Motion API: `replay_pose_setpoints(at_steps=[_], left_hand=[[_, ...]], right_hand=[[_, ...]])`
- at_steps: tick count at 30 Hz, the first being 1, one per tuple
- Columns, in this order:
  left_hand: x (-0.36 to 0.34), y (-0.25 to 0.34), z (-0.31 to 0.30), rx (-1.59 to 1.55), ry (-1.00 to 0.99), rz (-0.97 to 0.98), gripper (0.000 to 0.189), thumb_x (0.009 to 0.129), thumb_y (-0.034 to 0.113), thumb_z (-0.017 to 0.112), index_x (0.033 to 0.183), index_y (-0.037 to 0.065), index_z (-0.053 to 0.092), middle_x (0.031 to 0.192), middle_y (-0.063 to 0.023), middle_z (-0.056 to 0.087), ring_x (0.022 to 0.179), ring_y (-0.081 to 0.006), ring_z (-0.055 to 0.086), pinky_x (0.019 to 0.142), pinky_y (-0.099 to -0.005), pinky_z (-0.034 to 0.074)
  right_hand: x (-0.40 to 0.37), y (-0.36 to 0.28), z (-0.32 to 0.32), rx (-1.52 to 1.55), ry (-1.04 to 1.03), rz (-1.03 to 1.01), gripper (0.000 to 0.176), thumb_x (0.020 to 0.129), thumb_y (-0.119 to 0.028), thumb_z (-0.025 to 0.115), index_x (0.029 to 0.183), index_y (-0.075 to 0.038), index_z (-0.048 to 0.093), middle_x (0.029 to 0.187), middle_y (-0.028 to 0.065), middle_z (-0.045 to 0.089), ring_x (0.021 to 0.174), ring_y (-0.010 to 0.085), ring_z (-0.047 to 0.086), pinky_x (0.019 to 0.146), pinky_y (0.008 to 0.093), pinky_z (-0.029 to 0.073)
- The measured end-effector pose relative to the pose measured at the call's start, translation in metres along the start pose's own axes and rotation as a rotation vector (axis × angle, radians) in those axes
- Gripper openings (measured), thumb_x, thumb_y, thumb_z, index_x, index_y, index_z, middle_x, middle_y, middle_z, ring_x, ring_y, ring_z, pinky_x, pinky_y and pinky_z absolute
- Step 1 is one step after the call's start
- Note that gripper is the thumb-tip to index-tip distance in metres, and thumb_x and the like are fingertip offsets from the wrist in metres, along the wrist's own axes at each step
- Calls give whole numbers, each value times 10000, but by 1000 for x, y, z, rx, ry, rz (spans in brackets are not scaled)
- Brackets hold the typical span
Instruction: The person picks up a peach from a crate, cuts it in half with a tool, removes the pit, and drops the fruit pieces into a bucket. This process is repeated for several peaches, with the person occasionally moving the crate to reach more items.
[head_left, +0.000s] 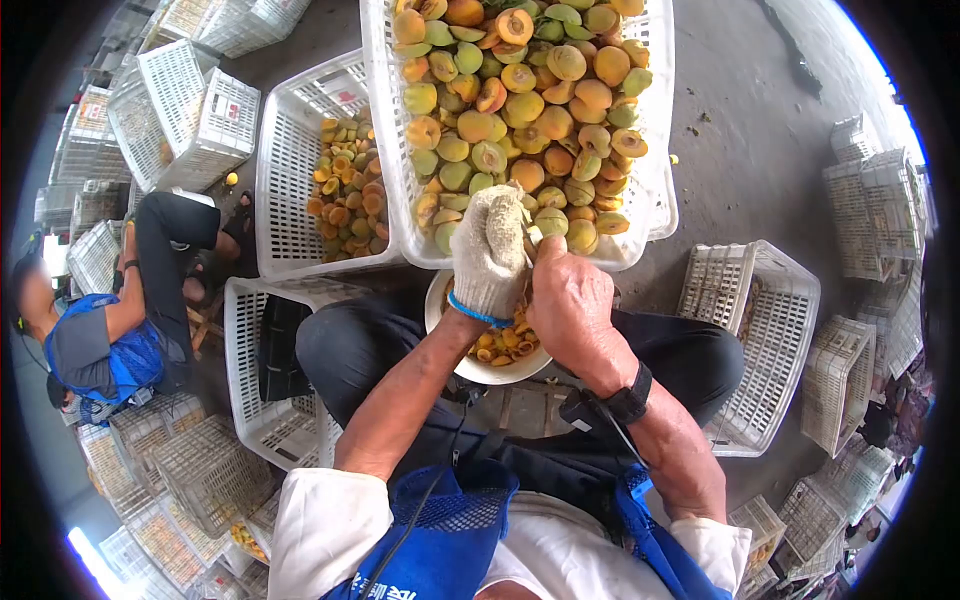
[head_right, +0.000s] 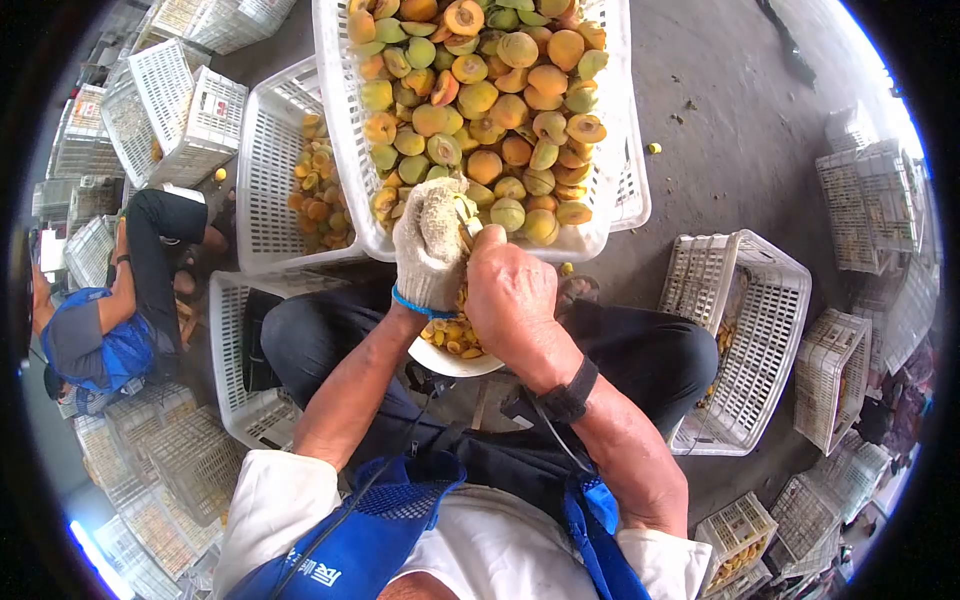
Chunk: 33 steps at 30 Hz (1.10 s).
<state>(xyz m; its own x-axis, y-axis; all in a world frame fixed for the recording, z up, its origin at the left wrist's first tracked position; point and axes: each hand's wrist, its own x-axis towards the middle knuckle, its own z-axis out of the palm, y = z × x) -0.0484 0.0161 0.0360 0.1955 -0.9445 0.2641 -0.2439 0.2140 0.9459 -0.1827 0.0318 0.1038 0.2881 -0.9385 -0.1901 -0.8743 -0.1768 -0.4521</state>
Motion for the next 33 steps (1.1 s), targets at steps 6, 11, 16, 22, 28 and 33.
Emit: replay_pose_setpoints(at_steps=[6,11,16,22,28,33], left_hand=[[13,-3,-24,-247,-243,-303,259,1041,186,585,1209,11,677,1090,-74,742,934,-156,689,865,-311,555],[19,-19,-36,-47,-538,78,343,1056,268,581,1254,7,684,1197,-118,744,1003,-162,706,888,-320,566],[16,23,-15,-308,-290,-239,487,1140,406,442,1290,-1,663,1199,-78,728,1028,-150,698,905,-310,560],[7,7,-10,-387,-200,-287,467,1123,401,473,1270,1,665,1204,-80,736,1009,-145,703,874,-316,577],[11,17,-24,-530,-245,-303,315,1028,172,613,1272,-22,658,1237,-123,731,1120,-171,690,984,-321,553],[11,20,-28,-535,-304,-265,332,1049,233,612,1256,-21,670,1205,-118,741,1094,-168,696,968,-328,562]], right_hand=[[-1,16,5,-120,-18,-153,137,887,-41,620,986,27,554,788,232,686,752,421,723,645,528,564],[-6,32,-13,-3,-138,-177,190,856,-53,630,1008,20,542,822,247,696,749,466,699,645,551,547],[-7,30,-9,93,-45,-83,207,839,-49,634,999,20,521,804,254,698,727,488,689,683,569,546],[-4,20,2,2,-65,-18,238,816,-57,657,996,11,518,784,267,684,773,503,687,692,574,545],[1,34,0,453,-77,-164,179,829,-60,644,962,20,554,738,277,632,729,463,677,667,547,525],[-6,24,-33,967,-415,-6,231,832,-123,690,996,8,592,679,100,598,588,207,590,547,379,475]])
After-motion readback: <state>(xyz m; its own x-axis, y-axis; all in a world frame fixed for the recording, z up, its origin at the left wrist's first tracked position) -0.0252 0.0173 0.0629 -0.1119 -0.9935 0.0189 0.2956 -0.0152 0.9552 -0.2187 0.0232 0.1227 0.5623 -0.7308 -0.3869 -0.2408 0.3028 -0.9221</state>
